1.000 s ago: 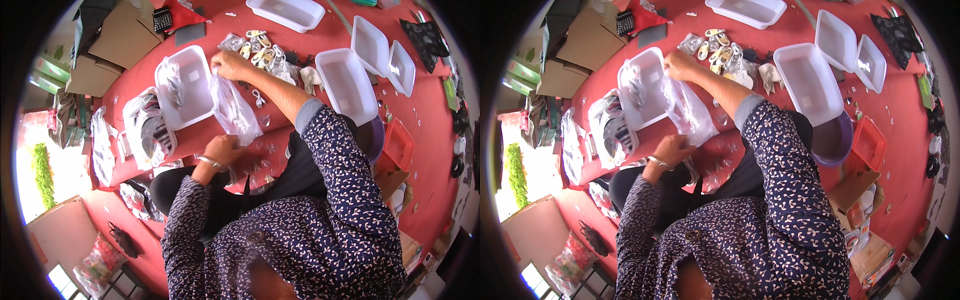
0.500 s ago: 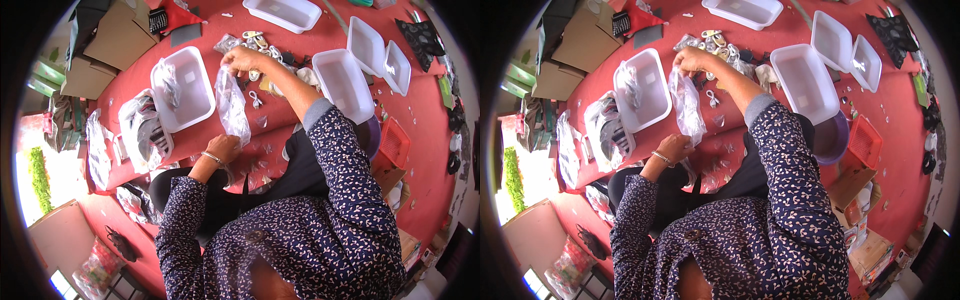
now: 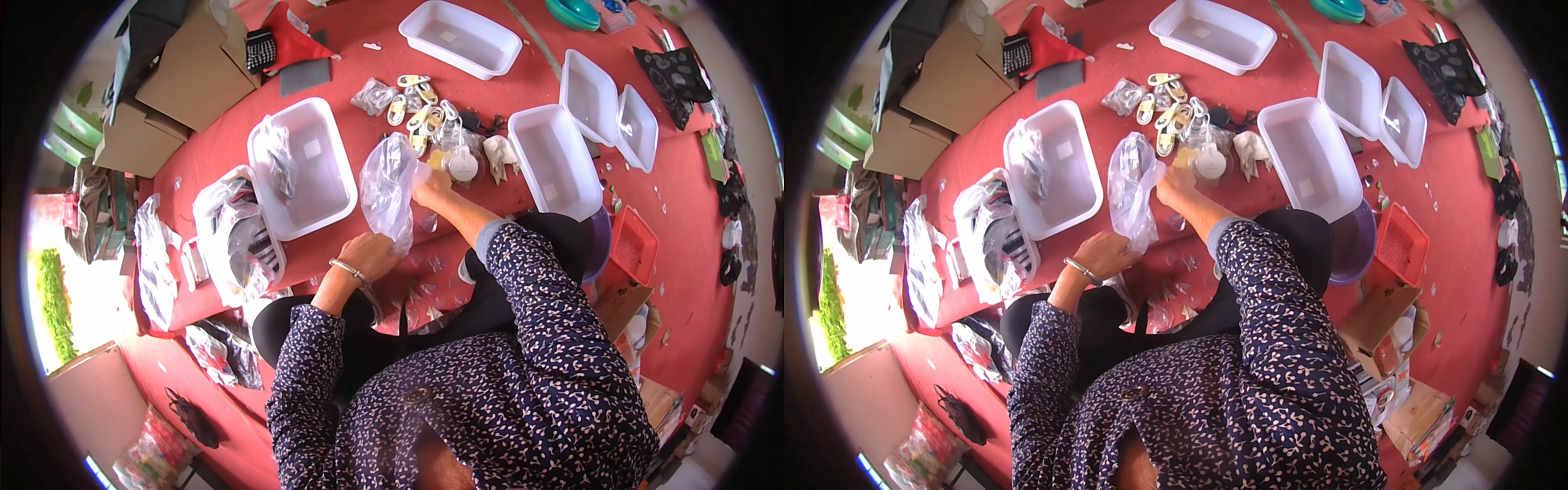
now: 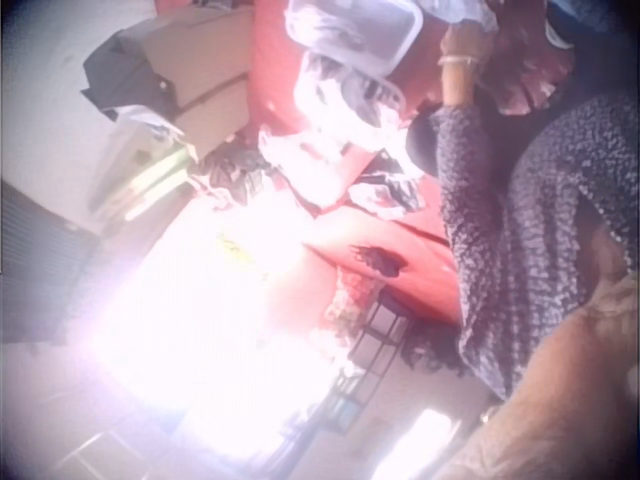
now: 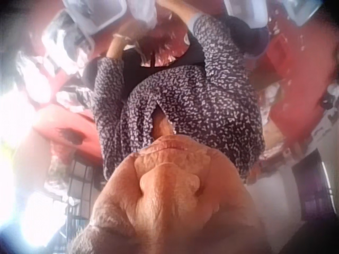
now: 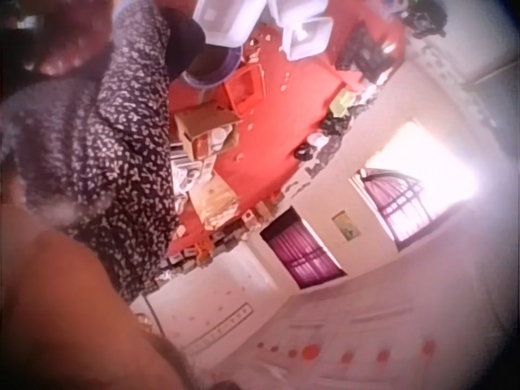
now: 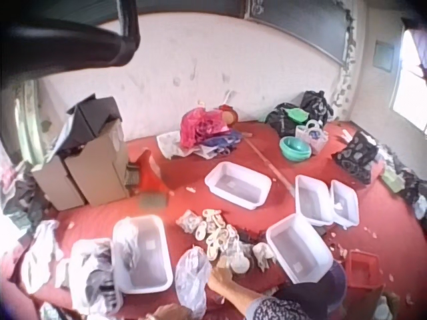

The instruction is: The person sits on the floor and sorts small items from plastic bags into white plastic containers. They repeatedly open bags, remove contents, and place them into the containers.

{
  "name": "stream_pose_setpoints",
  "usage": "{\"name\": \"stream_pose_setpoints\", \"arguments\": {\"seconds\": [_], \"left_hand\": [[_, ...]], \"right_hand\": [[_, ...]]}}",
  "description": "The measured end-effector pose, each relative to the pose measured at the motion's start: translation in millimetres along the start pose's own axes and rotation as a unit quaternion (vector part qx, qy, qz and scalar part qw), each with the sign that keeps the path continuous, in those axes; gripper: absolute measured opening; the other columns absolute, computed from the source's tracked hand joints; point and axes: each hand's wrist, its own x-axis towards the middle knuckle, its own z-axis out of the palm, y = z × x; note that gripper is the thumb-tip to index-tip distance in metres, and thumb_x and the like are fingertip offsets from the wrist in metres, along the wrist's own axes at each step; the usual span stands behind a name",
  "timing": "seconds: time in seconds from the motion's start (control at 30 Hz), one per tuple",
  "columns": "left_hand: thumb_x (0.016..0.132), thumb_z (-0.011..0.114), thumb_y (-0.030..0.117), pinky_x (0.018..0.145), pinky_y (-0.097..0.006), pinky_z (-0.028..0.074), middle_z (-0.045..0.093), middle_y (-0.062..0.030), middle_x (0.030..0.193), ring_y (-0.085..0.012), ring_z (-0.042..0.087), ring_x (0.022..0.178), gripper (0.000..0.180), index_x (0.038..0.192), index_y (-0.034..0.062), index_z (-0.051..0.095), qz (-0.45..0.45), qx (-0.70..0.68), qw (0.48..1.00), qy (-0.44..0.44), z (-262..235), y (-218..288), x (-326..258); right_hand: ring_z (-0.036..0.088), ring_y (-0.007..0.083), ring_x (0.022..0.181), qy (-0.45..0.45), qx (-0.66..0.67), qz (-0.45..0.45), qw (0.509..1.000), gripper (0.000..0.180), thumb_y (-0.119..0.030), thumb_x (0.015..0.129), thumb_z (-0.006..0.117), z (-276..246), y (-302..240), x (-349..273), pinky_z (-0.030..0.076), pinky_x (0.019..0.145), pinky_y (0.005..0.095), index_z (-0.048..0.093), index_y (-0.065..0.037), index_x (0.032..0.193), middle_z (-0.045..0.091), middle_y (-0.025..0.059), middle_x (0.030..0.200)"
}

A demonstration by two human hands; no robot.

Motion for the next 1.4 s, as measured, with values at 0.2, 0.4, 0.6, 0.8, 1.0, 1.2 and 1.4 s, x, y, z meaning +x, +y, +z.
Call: {"name": "stream_pose_setpoints", "arguments": {"seconds": [0.2, 0.4, 0.6, 0.8, 1.0, 1.2, 1.4], "left_hand": [[0.075, 0.046, 0.033, 0.07, -0.045, 0.042, 0.058, -0.0207, 0.077, -0.0361, 0.056, 0.077, 0.035, 0.077, 0.0008, 0.059, -0.014, 0.004, 1.0, 0.026, 8, -9, -3], [0.076, 0.046, 0.033, 0.069, -0.045, 0.043, 0.058, -0.0201, 0.079, -0.0367, 0.056, 0.076, 0.034, 0.078, 0.0016, 0.059, -0.043, 0.014, 0.999, 0.008, -3, -2, -3], [0.079, 0.046, 0.035, 0.066, -0.046, 0.042, 0.058, -0.0197, 0.075, -0.0366, 0.055, 0.074, 0.035, 0.077, 0.0019, 0.057, 0.015, -0.009, 0.999, 0.026, 4, -6, -5], [0.079, 0.047, 0.033, 0.063, -0.046, 0.042, 0.057, -0.0186, 0.072, -0.0358, 0.055, 0.072, 0.032, 0.074, 0.0026, 0.056, 0.012, -0.034, 0.999, 0.022, 4, -11, -5], [0.078, 0.048, 0.031, 0.063, -0.045, 0.042, 0.057, -0.0182, 0.072, -0.0353, 0.056, 0.072, 0.03, 0.074, 0.0026, 0.056, 0.012, -0.03, 0.999, 0.018, 6, -12, -5], [0.078, 0.048, 0.031, 0.064, -0.045, 0.043, 0.058, -0.0184, 0.072, -0.0352, 0.056, 0.072, 0.03, 0.075, 0.0026, 0.057, -0.001, -0.017, 1.0, 0.013, 8, -14, -2], [0.078, 0.047, 0.031, 0.064, -0.045, 0.042, 0.058, -0.0185, 0.071, -0.0352, 0.056, 0.071, 0.03, 0.076, 0.0024, 0.057, -0.001, -0.014, 1.0, 0.011, 7, -12, 0]], "right_hand": [[0.059, 0.03, 0.085, -0.014, 0.138, 0.096, 0.986, 0.028, -0.026, 0.068, 0.057, -39, 9, 21, 0.048, 0.071, 0.0374, 0.063, -0.003, 0.083, 0.061, 0.0169, 0.086], [0.058, 0.0345, 0.075, 0.116, 0.451, 0.131, 0.875, 0.026, -0.017, 0.065, 0.047, -47, 27, 72, 0.045, 0.066, 0.0401, 0.059, 0.005, 0.072, 0.058, 0.0247, 0.076], [0.058, 0.0345, 0.08, 0.192, 0.165, 0.058, 0.966, 0.024, -0.017, 0.065, 0.05, -60, 55, 115, 0.045, 0.07, 0.0411, 0.057, 0.001, 0.079, 0.059, 0.0213, 0.082], [0.054, 0.0268, 0.091, 0.129, -0.095, -0.178, 0.971, 0.015, -0.01, 0.073, 0.051, -88, 40, 107, 0.045, 0.077, 0.0384, 0.059, -0.007, 0.086, 0.058, 0.0104, 0.093], [0.052, 0.0259, 0.097, 0.082, -0.198, -0.203, 0.956, 0.017, -0.008, 0.077, 0.048, -77, 45, 110, 0.043, 0.083, 0.0372, 0.06, -0.009, 0.09, 0.054, 0.0088, 0.102], [0.055, 0.026, 0.09, 0.049, -0.181, -0.189, 0.964, 0.021, -0.013, 0.07, 0.056, -89, 52, 120, 0.045, 0.078, 0.0362, 0.059, -0.008, 0.091, 0.056, 0.0127, 0.096], [0.056, 0.0127, 0.064, 0.011, 0.25, -0.073, 0.966, 0.027, -0.017, 0.06, 0.066, -136, 82, 134, 0.044, 0.062, 0.0264, 0.06, -0.001, 0.08, 0.06, 0.0101, 0.069]]}}
